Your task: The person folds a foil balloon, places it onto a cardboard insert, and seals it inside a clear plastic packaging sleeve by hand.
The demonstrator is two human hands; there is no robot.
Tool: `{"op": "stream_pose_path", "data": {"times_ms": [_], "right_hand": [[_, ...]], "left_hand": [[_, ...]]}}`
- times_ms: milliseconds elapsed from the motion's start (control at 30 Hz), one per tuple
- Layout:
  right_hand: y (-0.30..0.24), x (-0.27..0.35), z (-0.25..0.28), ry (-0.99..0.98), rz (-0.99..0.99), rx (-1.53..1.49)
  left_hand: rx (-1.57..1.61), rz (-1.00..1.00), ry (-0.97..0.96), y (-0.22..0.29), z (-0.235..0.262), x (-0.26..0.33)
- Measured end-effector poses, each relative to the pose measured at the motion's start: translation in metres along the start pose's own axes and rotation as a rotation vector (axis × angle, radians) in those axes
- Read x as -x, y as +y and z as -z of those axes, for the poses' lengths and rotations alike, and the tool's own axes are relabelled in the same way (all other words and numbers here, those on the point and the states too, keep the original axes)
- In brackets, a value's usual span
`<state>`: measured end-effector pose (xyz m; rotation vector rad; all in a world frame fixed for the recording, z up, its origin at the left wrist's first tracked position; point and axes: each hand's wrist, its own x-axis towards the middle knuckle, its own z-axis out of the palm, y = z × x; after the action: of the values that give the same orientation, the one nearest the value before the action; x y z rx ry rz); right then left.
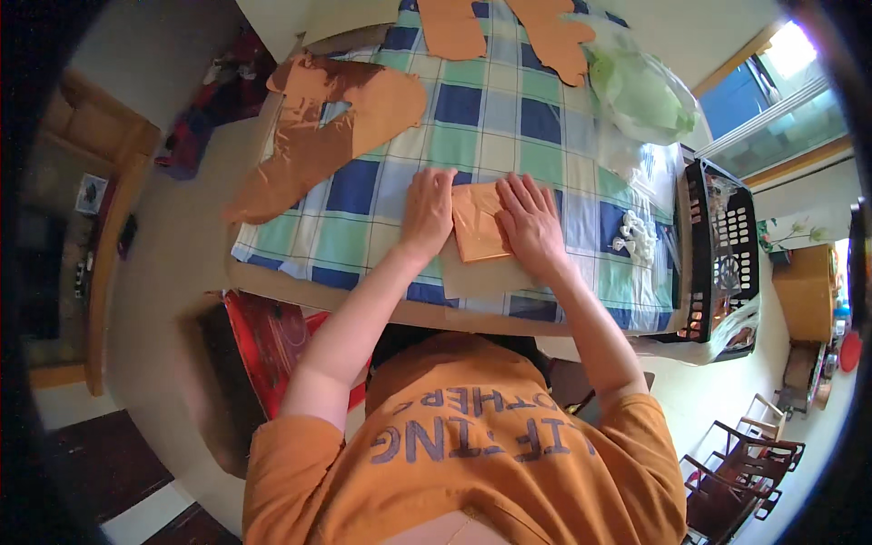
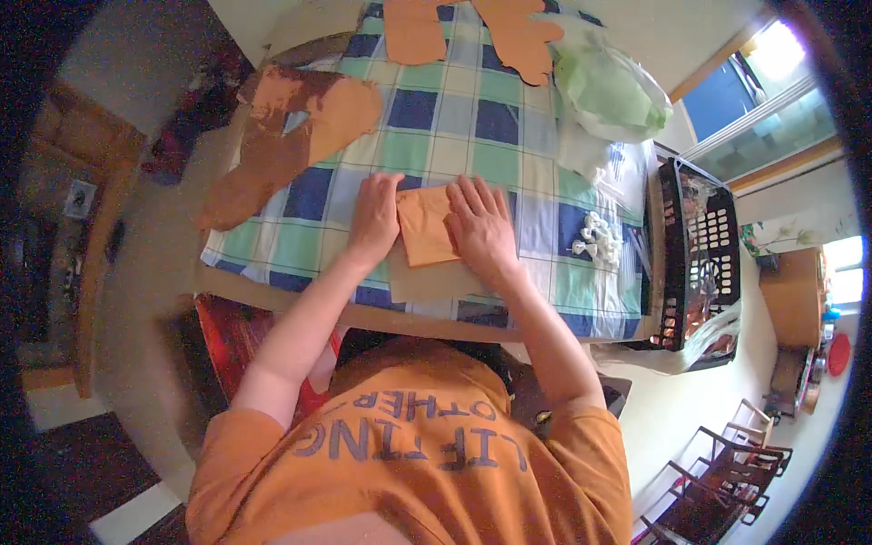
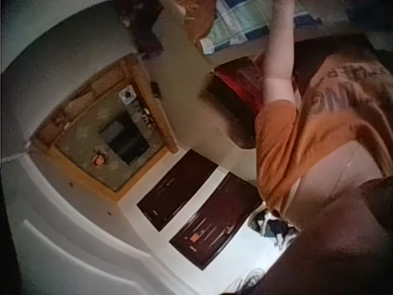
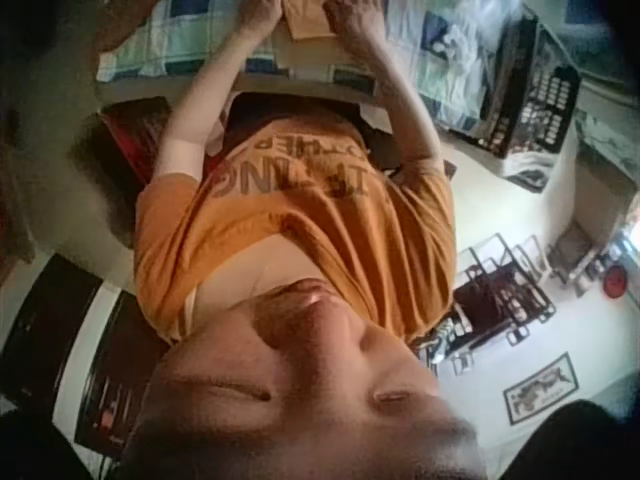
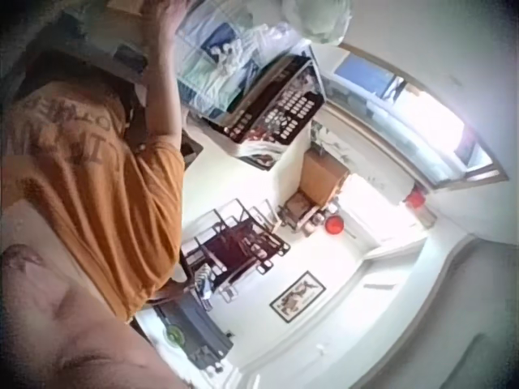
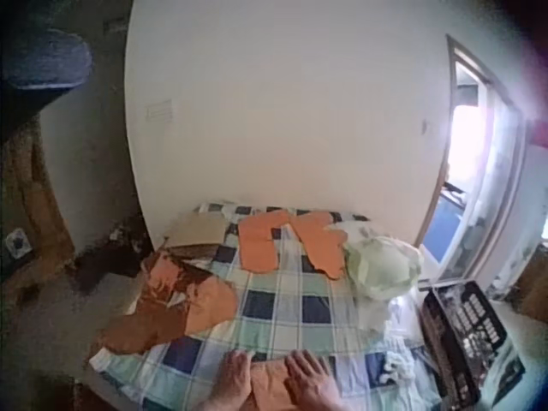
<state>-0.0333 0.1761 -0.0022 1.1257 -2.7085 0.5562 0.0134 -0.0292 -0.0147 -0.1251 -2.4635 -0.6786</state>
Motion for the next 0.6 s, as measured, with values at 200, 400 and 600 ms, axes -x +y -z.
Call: {"op": "stream_pose_path", "data": {"times_ms": [200, 400, 600], "right_hand": [[-0.01, 0.005, 0.002, 0.014, -0.069, 0.105], [-0.014, 0.011, 0.004, -0.054, -0.063, 0.168], [-0.038, 0.028, 0.003, -0.046, -0.154, 0.092]], "left_hand": [[-0.09, 0.177, 0.068, -0.014, 0.0, -0.001], [-0.027, 0.34, -0.174, -0.016, 0.019, -0.009], [-0.147, 0.364, -0.159, -0.005, 0.015, -0.013]]}}
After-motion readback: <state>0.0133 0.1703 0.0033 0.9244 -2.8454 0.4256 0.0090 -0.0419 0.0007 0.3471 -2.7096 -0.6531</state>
